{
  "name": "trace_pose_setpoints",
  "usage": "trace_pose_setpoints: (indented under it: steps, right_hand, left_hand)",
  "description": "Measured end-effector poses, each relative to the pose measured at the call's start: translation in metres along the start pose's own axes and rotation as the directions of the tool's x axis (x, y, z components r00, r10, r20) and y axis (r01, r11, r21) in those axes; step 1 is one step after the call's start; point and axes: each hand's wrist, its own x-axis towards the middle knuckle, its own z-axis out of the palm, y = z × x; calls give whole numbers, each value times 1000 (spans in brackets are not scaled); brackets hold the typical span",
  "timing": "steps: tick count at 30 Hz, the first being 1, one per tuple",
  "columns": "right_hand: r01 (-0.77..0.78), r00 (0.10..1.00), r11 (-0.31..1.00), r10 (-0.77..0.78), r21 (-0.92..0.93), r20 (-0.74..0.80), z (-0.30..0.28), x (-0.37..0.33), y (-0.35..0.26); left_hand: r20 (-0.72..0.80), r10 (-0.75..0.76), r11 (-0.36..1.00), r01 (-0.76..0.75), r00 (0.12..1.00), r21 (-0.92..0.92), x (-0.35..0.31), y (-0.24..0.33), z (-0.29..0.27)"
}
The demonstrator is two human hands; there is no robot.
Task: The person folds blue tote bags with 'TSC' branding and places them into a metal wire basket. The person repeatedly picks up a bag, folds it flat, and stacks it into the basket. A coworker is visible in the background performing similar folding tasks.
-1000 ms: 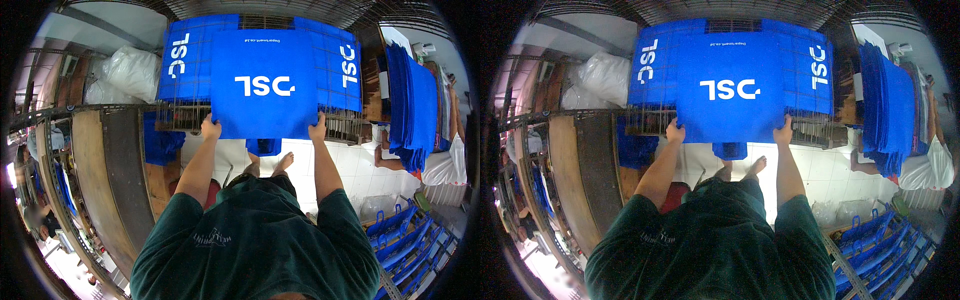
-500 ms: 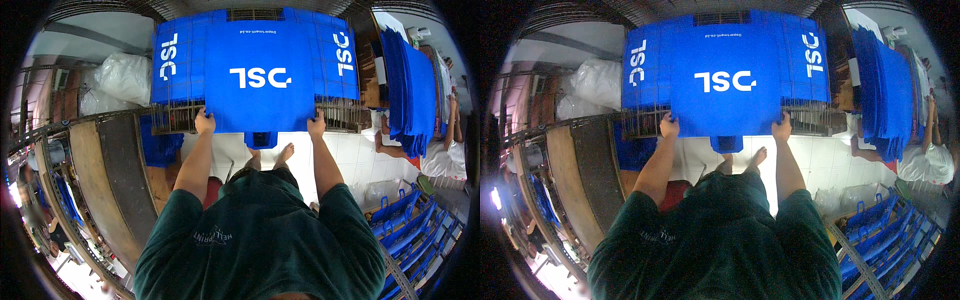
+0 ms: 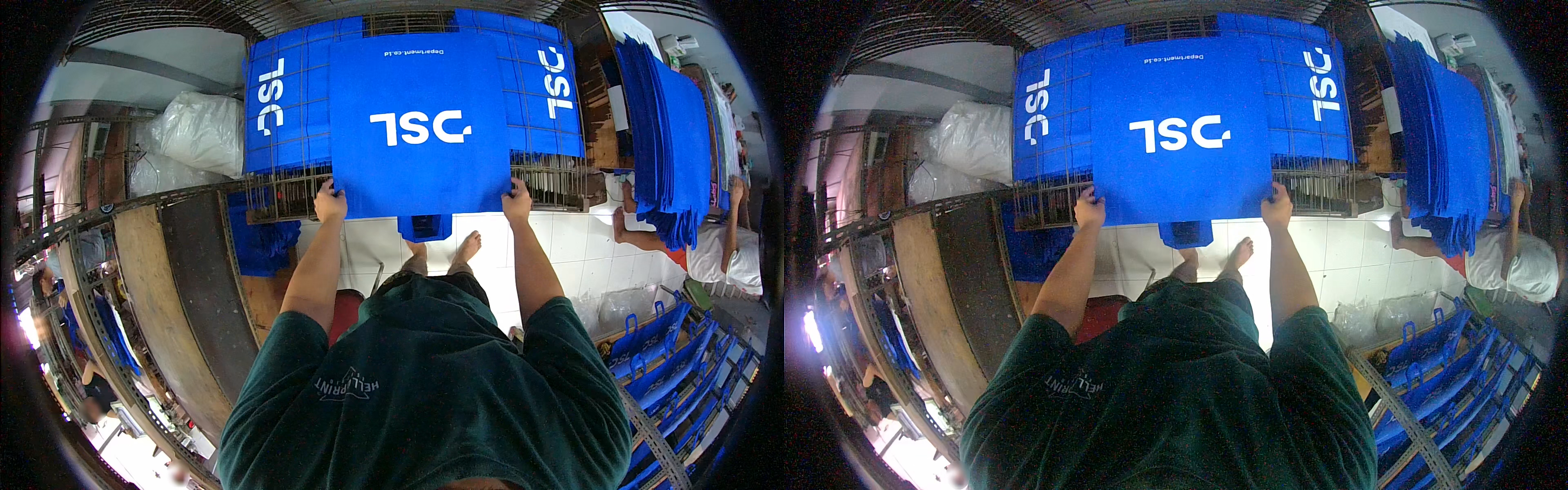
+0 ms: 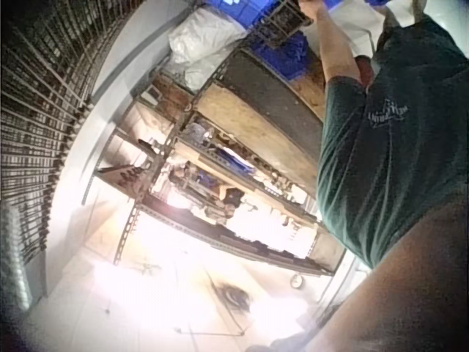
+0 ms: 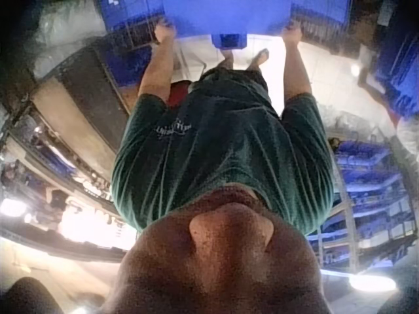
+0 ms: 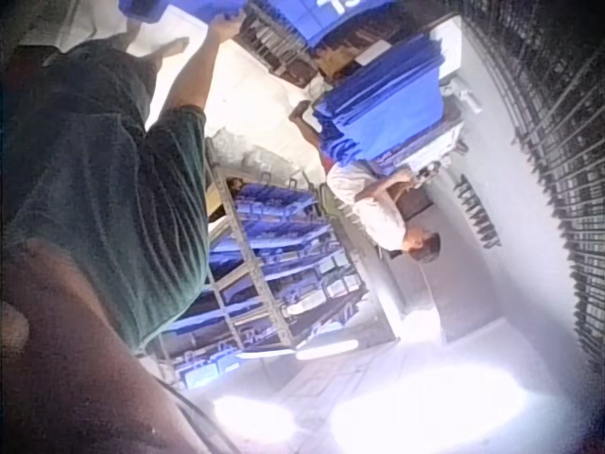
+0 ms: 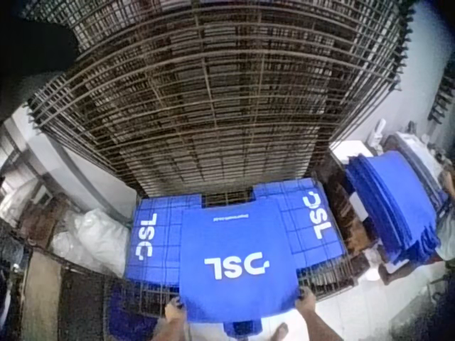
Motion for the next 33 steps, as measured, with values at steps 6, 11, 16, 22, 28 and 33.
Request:
trace_pose_setpoints:
  steps: [6,11,16,22,28,33]
  right_hand:
    - [14,1000,1000,-14,-13,-2,-3,-4,-2]
    - [27,999,1000,-27,-6,-21,1,-3,2]
    - [69,996,997,-71,-34,-55,5,-2,9]
    - [44,997,999,-45,-9,-55,2,-4,9]
    - [-8,997,984,22,180,-76,-44,-10,18]
    - [23,956,856,133,516,-263,-145,11,49]
  left_hand:
    - [12,-11,1000,11,1000,19,-3,1,-2]
    - [32,-17,1000,17,999,18,-9,11,-11]
    - [2,-20,1000,20,1000,13,-9,7,-7]
    - [-12,-70,997,69,998,-38,-7,-4,-3]
    - [-245,128,981,-159,961,-112,-28,-15,-8]
    - [-310,194,813,-330,931,-480,-48,-74,12]
